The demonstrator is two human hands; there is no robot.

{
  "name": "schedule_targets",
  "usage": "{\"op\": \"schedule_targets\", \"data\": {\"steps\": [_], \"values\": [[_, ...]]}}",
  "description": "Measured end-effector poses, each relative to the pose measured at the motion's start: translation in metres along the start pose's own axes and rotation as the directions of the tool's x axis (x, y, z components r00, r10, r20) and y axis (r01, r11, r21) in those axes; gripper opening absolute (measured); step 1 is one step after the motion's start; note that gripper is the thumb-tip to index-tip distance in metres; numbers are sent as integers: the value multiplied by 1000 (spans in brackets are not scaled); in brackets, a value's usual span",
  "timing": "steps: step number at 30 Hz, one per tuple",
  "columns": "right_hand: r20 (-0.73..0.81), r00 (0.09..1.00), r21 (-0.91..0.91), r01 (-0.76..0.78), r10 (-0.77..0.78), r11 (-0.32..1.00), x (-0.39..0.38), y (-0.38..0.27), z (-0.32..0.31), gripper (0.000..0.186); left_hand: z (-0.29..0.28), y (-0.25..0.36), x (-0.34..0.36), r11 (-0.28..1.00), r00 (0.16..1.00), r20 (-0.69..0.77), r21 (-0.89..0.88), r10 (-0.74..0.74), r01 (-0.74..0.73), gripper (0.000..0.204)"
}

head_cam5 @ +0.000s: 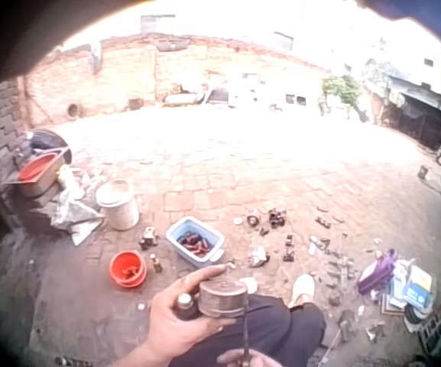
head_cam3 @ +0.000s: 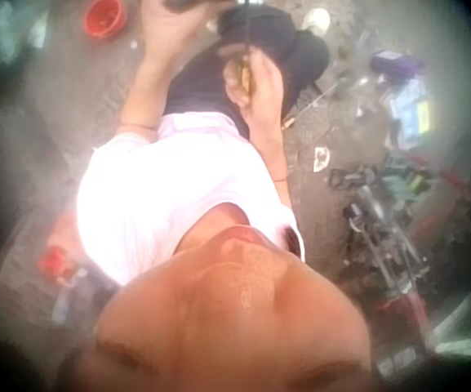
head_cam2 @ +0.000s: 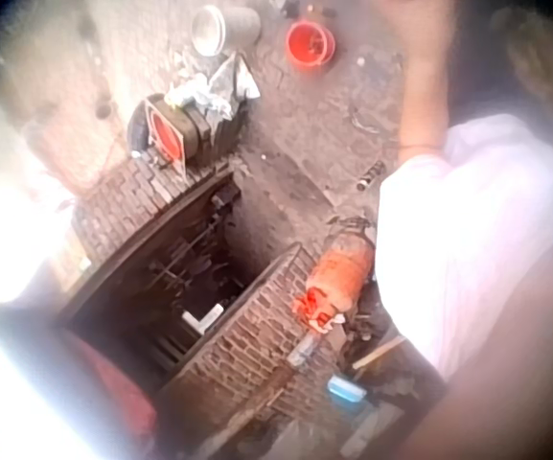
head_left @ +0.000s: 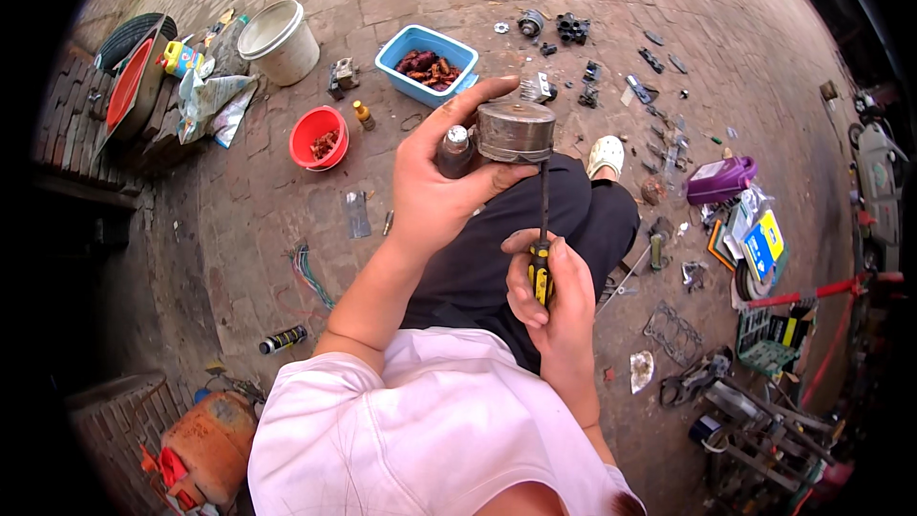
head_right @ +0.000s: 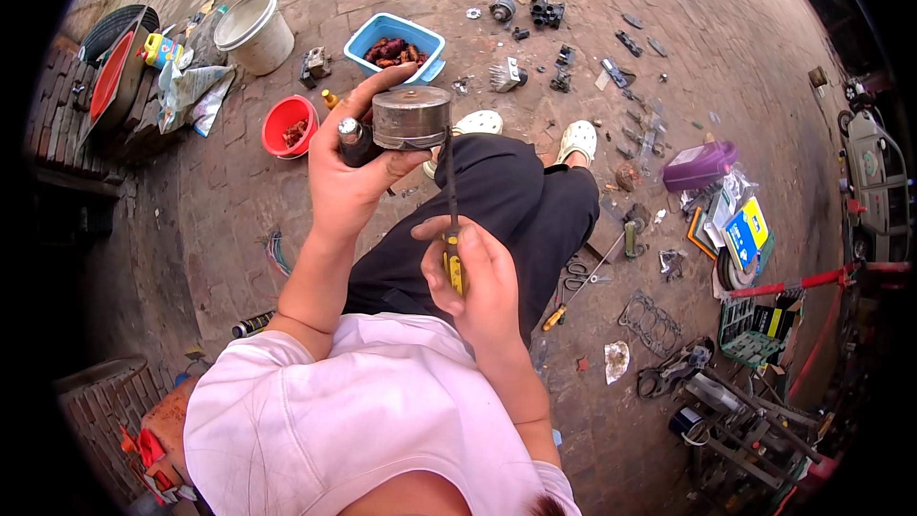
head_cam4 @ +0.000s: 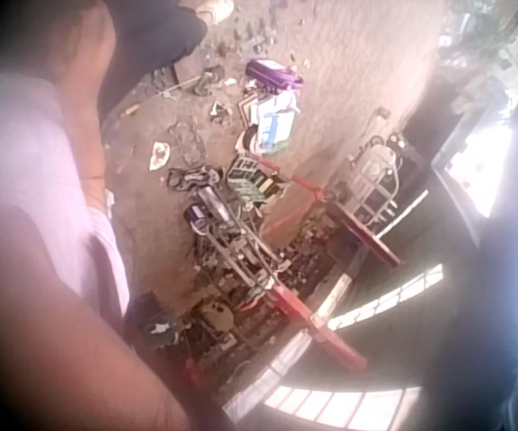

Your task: The person sits on the ground and uses a hammer and screwdriver to repeatedly strike and pry a cylindrical metal part. They switch between hammering and prying motions, occasionally rotating the object to access different sides.

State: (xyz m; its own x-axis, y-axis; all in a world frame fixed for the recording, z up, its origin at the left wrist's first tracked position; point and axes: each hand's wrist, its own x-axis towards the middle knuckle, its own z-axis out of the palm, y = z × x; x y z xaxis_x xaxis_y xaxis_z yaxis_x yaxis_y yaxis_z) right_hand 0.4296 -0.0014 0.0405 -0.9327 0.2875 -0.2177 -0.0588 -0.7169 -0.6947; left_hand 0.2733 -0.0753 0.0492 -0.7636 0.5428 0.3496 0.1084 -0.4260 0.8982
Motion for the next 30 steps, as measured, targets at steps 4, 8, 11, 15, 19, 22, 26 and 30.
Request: {"op": "schedule_targets", "data": {"steps": [4, 8, 11, 15, 19, 22, 26, 30], "values": [[43, 999, 68, -3, 0, 998, 8, 7, -8, 43, 0, 1, 0, 999, 1000, 11, 43, -5, 5, 68], [43, 999, 67, 15, -18, 998, 10, 10, -10, 43, 2, 4, -1, 1000, 999, 40, -3, -28, 28, 73], [34, 999, 59, 30, -32, 998, 10, 13, -10, 43, 2, 3, -1, 998, 999, 53, -68, -7, 11, 75], [25, 998, 30, 48, -49, 998, 10, 14, -9, 42, 2, 2, -2, 996, 999, 20, -84, -38, 40, 74], [43, 997, -27, 62, -61, 998, 10, 14, -11, 47, 0, -1, -2, 991, 999, 8, -127, -46, 46, 73], [132, 989, 71, 60, -69, 996, 12, 17, -15, 59, -1, -4, -3, 978, 1000, 7, -210, -15, 16, 76], [224, 974, 147, -63, 29, 987, 25, 25, -23, 83, -5, -7, -6, 948, 1000, -8, -319, 11, -13, 81], [184, 977, -70, -101, 112, 992, 40, 44, -29, 71, -4, -4, -7, 927, 999, -34, -372, 28, -39, 83]]}}
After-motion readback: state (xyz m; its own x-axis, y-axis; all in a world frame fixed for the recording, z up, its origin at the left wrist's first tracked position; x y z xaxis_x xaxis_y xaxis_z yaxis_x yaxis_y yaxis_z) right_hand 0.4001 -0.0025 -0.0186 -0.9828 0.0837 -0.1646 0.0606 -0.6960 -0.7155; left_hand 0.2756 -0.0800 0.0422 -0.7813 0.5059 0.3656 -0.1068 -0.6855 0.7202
